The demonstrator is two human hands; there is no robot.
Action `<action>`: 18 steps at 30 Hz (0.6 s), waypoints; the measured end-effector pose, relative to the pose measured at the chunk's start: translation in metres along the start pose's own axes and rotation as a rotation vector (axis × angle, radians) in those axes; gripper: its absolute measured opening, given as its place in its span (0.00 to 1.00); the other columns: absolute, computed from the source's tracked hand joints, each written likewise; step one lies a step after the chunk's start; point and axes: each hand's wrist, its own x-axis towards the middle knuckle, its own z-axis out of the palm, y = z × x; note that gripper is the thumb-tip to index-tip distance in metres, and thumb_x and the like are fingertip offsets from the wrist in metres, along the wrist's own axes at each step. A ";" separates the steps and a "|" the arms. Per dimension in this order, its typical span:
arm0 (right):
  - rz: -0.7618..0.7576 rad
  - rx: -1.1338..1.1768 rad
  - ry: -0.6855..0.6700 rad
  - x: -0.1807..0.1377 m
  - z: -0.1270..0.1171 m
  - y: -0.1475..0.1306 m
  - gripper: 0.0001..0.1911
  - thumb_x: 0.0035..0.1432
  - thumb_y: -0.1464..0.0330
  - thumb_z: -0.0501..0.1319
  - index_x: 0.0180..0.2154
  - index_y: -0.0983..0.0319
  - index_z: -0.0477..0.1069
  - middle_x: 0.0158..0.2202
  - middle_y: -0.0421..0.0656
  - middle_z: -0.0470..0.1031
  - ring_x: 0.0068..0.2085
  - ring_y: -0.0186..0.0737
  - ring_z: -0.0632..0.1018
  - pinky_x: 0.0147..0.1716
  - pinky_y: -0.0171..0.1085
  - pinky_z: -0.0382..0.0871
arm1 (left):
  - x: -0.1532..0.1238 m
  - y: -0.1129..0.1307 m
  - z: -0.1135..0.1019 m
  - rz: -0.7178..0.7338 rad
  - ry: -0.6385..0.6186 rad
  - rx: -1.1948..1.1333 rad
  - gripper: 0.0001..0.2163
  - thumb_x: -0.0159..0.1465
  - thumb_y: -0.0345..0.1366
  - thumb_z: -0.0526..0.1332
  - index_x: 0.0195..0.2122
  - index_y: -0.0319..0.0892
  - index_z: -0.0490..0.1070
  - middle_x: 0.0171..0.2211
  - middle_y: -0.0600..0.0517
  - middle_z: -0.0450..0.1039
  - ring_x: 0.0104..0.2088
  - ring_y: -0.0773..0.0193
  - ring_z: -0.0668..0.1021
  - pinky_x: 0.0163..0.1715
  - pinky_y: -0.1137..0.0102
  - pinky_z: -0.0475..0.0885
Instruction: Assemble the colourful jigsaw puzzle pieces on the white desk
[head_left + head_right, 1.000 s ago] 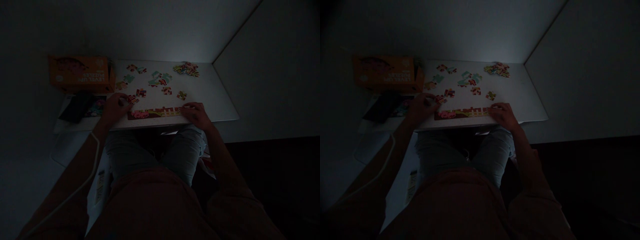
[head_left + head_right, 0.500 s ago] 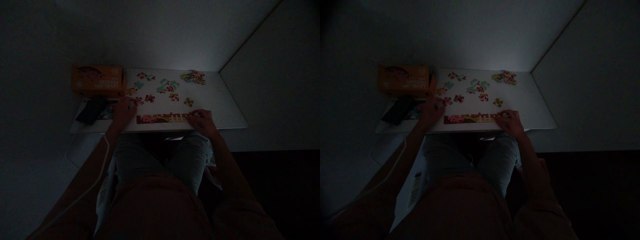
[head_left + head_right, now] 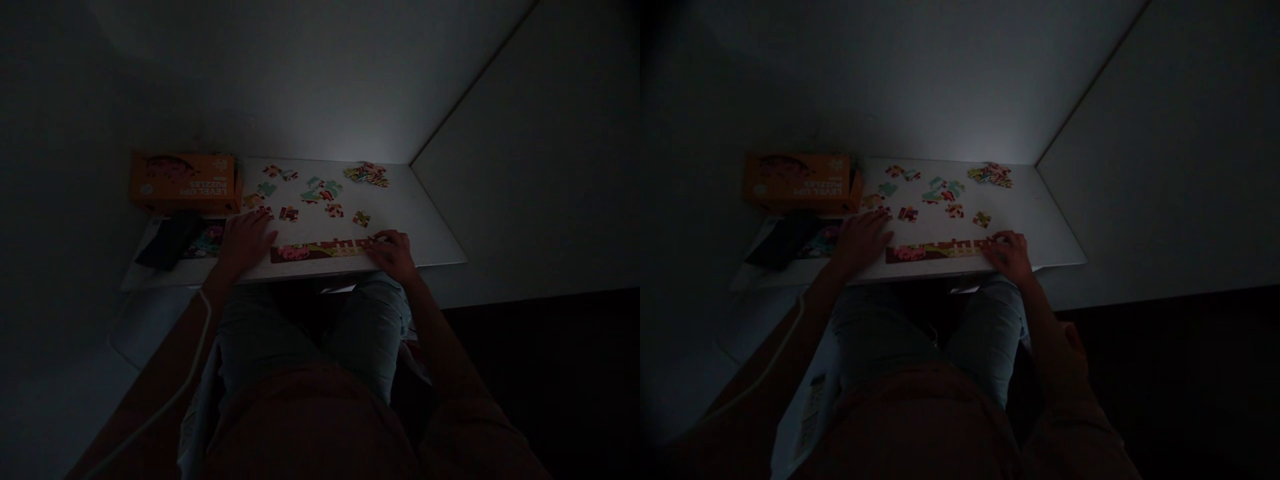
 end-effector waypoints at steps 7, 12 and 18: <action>0.134 -0.006 0.097 0.032 0.003 0.018 0.22 0.69 0.51 0.64 0.58 0.54 0.81 0.56 0.54 0.78 0.56 0.61 0.79 0.62 0.63 0.71 | 0.001 -0.002 0.002 0.012 -0.051 0.025 0.36 0.71 0.59 0.64 0.76 0.49 0.63 0.78 0.41 0.59 0.76 0.39 0.62 0.75 0.43 0.54; 0.225 -0.011 0.104 0.069 0.013 0.022 0.27 0.66 0.49 0.67 0.58 0.59 0.82 0.58 0.58 0.77 0.57 0.64 0.78 0.63 0.64 0.69 | 0.002 0.000 0.002 -0.017 -0.045 0.015 0.36 0.71 0.61 0.64 0.74 0.48 0.64 0.77 0.40 0.61 0.75 0.39 0.64 0.75 0.44 0.55; 0.143 -0.100 0.001 0.102 0.035 -0.010 0.30 0.67 0.47 0.68 0.63 0.55 0.80 0.62 0.58 0.74 0.63 0.71 0.72 0.62 0.68 0.65 | 0.004 -0.003 0.004 -0.044 -0.025 0.010 0.32 0.74 0.55 0.61 0.75 0.48 0.63 0.78 0.42 0.60 0.76 0.43 0.64 0.76 0.46 0.56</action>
